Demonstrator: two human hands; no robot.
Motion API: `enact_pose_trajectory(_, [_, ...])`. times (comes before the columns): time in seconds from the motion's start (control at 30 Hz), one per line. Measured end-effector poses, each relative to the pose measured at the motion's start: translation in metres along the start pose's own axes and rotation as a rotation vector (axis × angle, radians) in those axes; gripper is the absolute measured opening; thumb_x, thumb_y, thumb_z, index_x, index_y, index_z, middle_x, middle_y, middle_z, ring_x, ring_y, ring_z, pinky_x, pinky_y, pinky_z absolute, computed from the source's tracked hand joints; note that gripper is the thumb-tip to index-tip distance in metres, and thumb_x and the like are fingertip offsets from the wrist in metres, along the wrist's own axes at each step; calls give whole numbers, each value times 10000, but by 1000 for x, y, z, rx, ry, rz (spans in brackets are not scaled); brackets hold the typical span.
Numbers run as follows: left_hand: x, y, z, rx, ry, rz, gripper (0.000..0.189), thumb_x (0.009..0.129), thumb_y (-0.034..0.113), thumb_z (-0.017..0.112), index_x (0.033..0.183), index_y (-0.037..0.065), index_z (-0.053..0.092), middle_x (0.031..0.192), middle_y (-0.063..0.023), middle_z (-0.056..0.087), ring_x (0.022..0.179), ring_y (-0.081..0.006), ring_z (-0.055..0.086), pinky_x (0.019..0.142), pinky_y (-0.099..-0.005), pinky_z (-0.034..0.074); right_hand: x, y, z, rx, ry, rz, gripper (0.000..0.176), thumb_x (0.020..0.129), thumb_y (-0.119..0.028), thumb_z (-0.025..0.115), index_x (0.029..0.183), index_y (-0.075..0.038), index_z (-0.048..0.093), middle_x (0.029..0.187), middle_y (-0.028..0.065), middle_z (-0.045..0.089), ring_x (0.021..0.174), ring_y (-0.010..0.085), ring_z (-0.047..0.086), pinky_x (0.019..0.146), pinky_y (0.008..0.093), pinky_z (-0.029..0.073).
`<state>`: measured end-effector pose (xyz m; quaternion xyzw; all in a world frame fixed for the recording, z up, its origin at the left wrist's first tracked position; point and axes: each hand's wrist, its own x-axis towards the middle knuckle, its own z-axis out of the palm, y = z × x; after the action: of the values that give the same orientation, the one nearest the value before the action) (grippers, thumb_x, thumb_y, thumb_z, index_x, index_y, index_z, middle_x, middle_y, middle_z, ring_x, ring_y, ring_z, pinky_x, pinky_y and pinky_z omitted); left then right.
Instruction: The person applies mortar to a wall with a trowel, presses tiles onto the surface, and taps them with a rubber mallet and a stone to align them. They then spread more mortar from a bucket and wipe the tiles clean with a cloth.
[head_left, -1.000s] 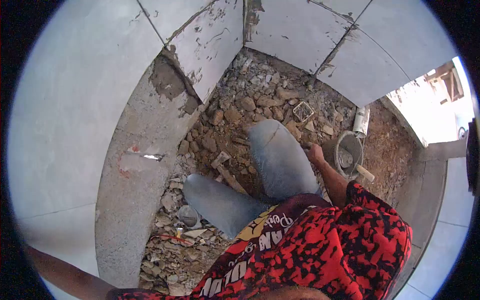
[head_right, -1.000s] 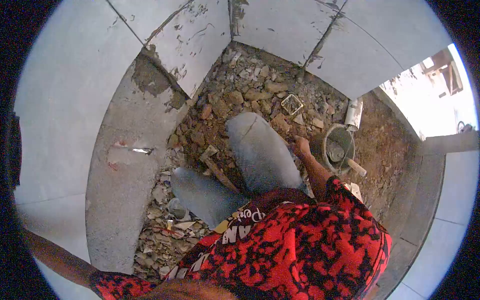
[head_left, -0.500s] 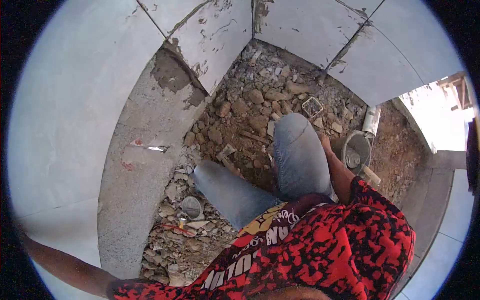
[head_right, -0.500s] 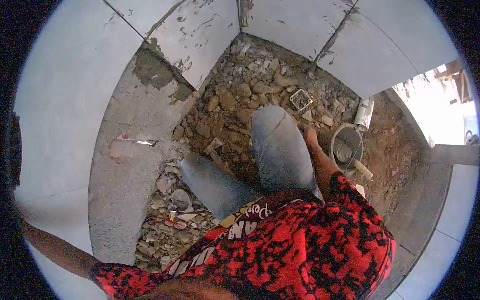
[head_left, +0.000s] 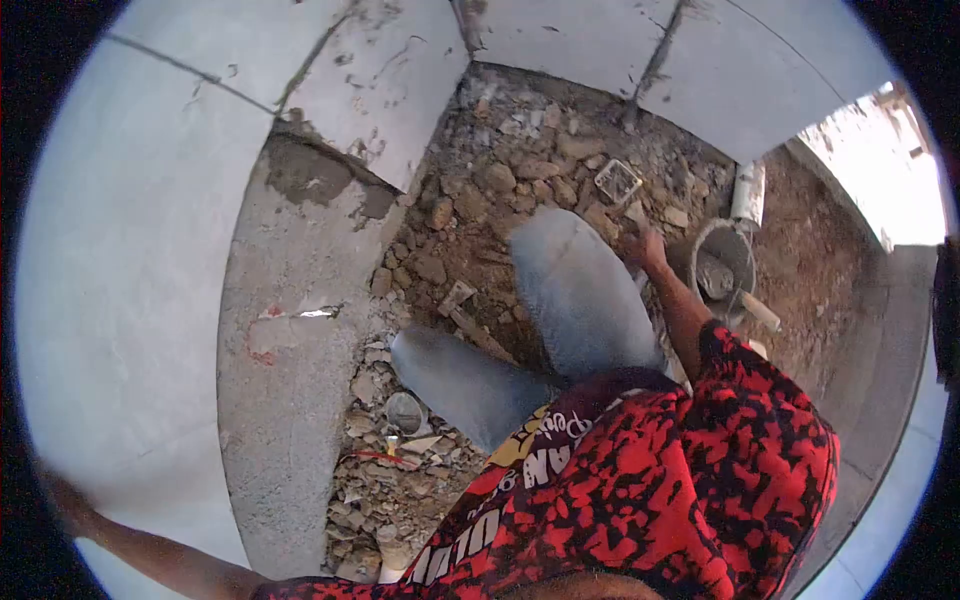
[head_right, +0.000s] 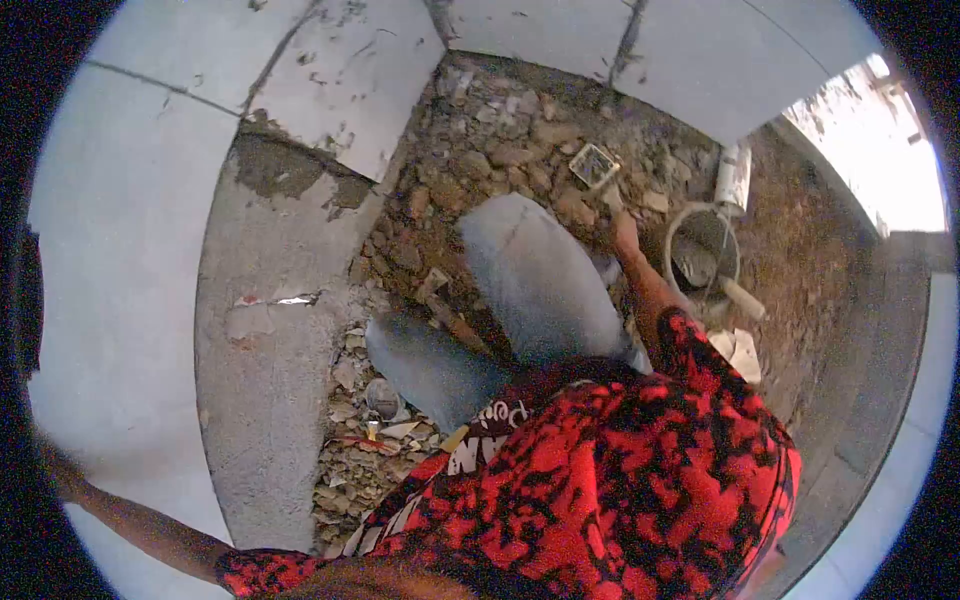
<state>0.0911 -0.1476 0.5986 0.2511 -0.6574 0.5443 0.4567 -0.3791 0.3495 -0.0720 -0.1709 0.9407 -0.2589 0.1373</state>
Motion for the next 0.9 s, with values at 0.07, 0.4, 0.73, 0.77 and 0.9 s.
enact_pose_trajectory(0.07, [0,11,-3,-26,18,-17,456,932,325,376,1173,-63,385,1209,-272,394,1162,-397,359,948,-475,292,12,23,11,118,130,33,348,751,-312,598,959,-34,590,908,207,610,846,358,586,712,427,455])
enact_pose_trajectory(0.4, [0,19,6,-10,42,96,498,922,364,381,1183,-59,393,1281,-282,316,1160,-410,337,928,-527,277,-24,-42,36,-249,-176,-142,257,770,-215,543,935,-17,554,863,236,567,815,393,540,727,456,439])
enact_pose_trajectory(0.73, [61,35,52,-149,68,211,646,904,505,311,1252,-36,367,1291,-236,374,1190,-388,358,992,-511,253,-17,-23,69,-66,-85,-386,414,751,-197,575,1124,-53,469,960,262,568,838,411,569,718,482,452])
enact_pose_trajectory(0.77, [62,60,41,-113,12,75,671,896,532,290,1251,-32,372,1301,-230,366,1199,-385,353,989,-537,236,-15,-18,68,-41,-168,-270,388,776,-251,563,1084,-25,502,947,254,580,864,406,564,730,473,445])
enact_pose_trajectory(0.9, [66,69,30,-75,-74,-52,746,867,607,222,1243,-12,401,1327,-218,338,1226,-369,336,975,-598,192,-30,-22,48,-52,-282,-311,330,784,-171,492,1080,-27,506,903,259,575,820,427,559,729,465,457])
